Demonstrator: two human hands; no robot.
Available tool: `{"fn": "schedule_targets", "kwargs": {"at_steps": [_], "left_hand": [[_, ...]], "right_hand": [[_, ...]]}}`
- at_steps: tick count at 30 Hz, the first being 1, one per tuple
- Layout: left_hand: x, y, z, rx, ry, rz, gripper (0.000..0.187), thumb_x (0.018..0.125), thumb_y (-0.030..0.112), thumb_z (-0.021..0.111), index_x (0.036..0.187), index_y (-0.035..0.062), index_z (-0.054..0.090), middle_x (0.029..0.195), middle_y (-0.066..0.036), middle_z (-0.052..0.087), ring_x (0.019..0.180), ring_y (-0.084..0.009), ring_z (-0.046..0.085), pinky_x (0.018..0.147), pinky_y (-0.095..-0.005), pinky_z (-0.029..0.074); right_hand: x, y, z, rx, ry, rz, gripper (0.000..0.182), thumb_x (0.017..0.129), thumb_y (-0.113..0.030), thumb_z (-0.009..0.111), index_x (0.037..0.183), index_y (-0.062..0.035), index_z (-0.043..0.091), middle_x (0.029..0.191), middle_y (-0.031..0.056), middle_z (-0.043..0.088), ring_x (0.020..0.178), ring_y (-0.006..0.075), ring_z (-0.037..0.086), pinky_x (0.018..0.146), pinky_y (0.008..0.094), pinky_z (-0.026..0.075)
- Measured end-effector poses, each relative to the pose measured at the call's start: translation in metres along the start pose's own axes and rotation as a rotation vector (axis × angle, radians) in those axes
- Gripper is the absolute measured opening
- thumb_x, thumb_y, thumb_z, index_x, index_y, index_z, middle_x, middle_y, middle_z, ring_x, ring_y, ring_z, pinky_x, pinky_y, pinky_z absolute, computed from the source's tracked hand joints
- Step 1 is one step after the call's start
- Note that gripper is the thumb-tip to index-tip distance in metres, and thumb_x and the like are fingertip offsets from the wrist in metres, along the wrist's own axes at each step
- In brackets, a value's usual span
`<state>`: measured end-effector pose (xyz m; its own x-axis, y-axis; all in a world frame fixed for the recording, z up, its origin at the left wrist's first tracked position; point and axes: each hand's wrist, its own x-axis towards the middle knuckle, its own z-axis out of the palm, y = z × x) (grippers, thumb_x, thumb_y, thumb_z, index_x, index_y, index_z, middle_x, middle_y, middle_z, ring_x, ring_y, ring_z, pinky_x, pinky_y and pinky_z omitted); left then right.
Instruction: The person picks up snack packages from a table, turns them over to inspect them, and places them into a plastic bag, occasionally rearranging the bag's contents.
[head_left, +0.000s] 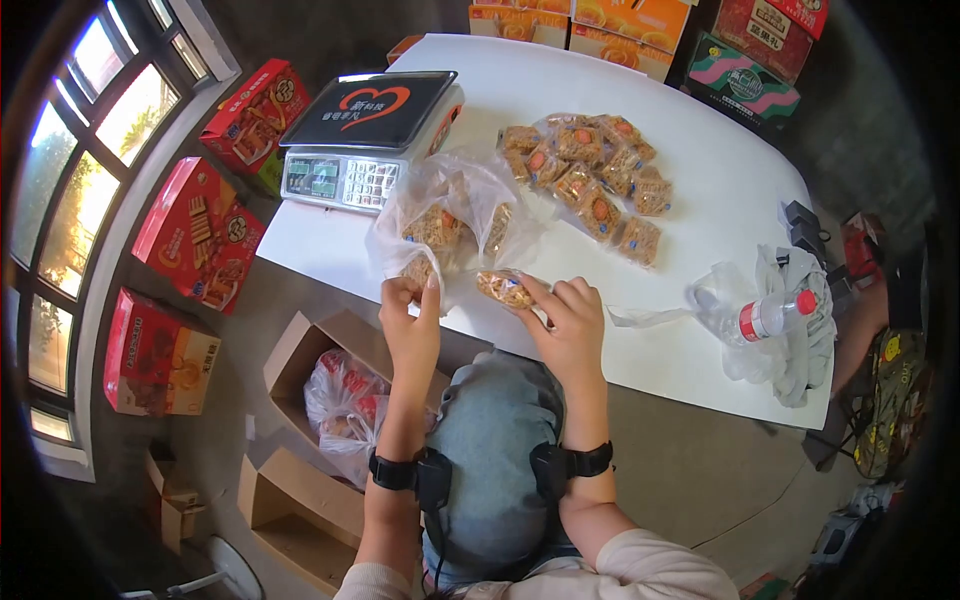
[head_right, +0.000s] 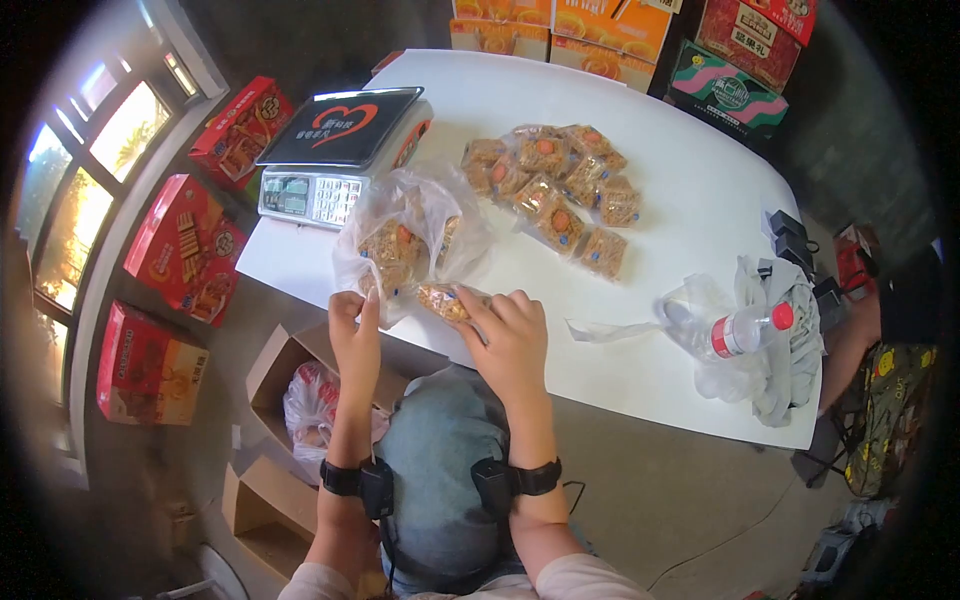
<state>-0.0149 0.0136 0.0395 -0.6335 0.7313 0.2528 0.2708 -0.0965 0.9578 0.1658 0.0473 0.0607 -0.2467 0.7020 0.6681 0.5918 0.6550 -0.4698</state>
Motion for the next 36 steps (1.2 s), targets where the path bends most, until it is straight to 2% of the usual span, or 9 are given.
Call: {"fn": "schedule_targets", "kwargs": {"at_steps": [3,8,10,13,19,23,25,31,36], "left_hand": [[-0.006,0.016,-0.005,0.083,0.041,0.02,0.02,0.077,0.009,0.065,0.088,-0.0044,0.055,0.056,-0.003,0.048,0.051,-0.0069,0.043,0.057,-0.0227,0.037],[-0.01,0.003,-0.016,0.076,-0.012,-0.01,0.026,0.077,0.008,0.064,0.098,-0.0046,0.055,0.057,0.002,0.042,0.055,-0.0056,0.04,0.055,-0.0207,0.035],[-0.013,0.003,-0.018,0.066,-0.049,0.009,0.028,0.077,0.008,0.064,0.101,-0.0041,0.055,0.058,0.003,0.041,0.056,-0.0056,0.039,0.055,-0.0201,0.035],[-0.016,0.006,-0.017,0.008,-0.003,-0.07,0.028,0.079,0.008,0.062,0.104,-0.003,0.056,0.061,0.003,0.044,0.061,-0.0055,0.042,0.059,-0.0197,0.036],[-0.016,0.004,-0.013,-0.139,0.073,0.044,0.039,0.082,0.005,0.058,0.119,-0.003,0.048,0.079,-0.002,0.054,0.078,-0.0098,0.05,0.077,-0.0228,0.039],[-0.018,0.005,-0.014,-0.181,0.086,0.041,0.048,0.082,0.004,0.057,0.126,-0.0028,0.039,0.099,-0.008,0.053,0.091,-0.0152,0.051,0.085,-0.0279,0.039],[-0.019,-0.002,-0.016,-0.215,0.078,0.036,0.05,0.082,0.004,0.056,0.128,-0.0022,0.037,0.107,-0.01,0.051,0.095,-0.0164,0.051,0.087,-0.029,0.039],[-0.026,0.002,-0.014,-0.032,0.034,0.053,0.046,0.081,0.005,0.056,0.125,0.0005,0.042,0.123,-0.013,0.041,0.107,-0.0206,0.046,0.091,-0.0305,0.037],[-0.027,0.011,-0.014,0.101,-0.018,0.164,0.044,0.08,0.007,0.055,0.122,0.0016,0.046,0.125,-0.015,0.041,0.117,-0.0279,0.039,0.1,-0.0355,0.028]], "right_hand": [[0.011,0.002,0.014,0.036,-0.041,-0.054,0.036,0.066,-0.021,0.07,0.101,-0.0135,0.065,0.065,-0.0002,0.051,0.069,0.0188,0.046,0.062,0.0318,0.035],[0.035,0.002,0.038,0.113,-0.131,-0.104,0.037,0.067,-0.021,0.071,0.102,-0.0131,0.066,0.064,0.0007,0.056,0.064,0.0172,0.047,0.062,0.0292,0.038],[0.041,0.003,0.046,0.117,-0.117,0.035,0.034,0.07,-0.022,0.069,0.103,-0.0143,0.065,0.063,0.0018,0.055,0.067,0.0175,0.049,0.063,0.0305,0.04],[0.049,0.002,0.056,0.169,-0.042,0.212,0.034,0.073,-0.022,0.067,0.105,-0.0139,0.064,0.067,0.0028,0.058,0.073,0.0186,0.051,0.066,0.0311,0.043],[0.043,0.005,0.077,0.183,-0.249,-0.107,0.041,0.075,-0.023,0.065,0.114,-0.0136,0.059,0.09,0.0109,0.063,0.096,0.0257,0.053,0.084,0.0345,0.042],[0.036,0.004,0.065,0.248,-0.44,0.047,0.042,0.075,-0.026,0.065,0.115,-0.0145,0.059,0.102,0.0176,0.059,0.103,0.0298,0.051,0.09,0.0361,0.039],[0.032,0.003,0.062,0.182,-0.506,-0.076,0.053,0.077,-0.029,0.063,0.126,-0.0139,0.049,0.112,0.0221,0.053,0.106,0.0348,0.049,0.093,0.039,0.037],[0.034,0.016,0.103,0.001,-0.398,0.006,0.072,0.086,-0.041,0.047,0.14,-0.005,0.016,0.129,0.0245,0.04,0.119,0.0398,0.037,0.098,0.0442,0.03],[0.046,0.017,0.11,-0.019,-0.492,0.048,0.07,0.088,-0.042,0.043,0.139,-0.0017,0.017,0.132,0.0239,0.036,0.121,0.0395,0.034,0.1,0.0441,0.028]]}}
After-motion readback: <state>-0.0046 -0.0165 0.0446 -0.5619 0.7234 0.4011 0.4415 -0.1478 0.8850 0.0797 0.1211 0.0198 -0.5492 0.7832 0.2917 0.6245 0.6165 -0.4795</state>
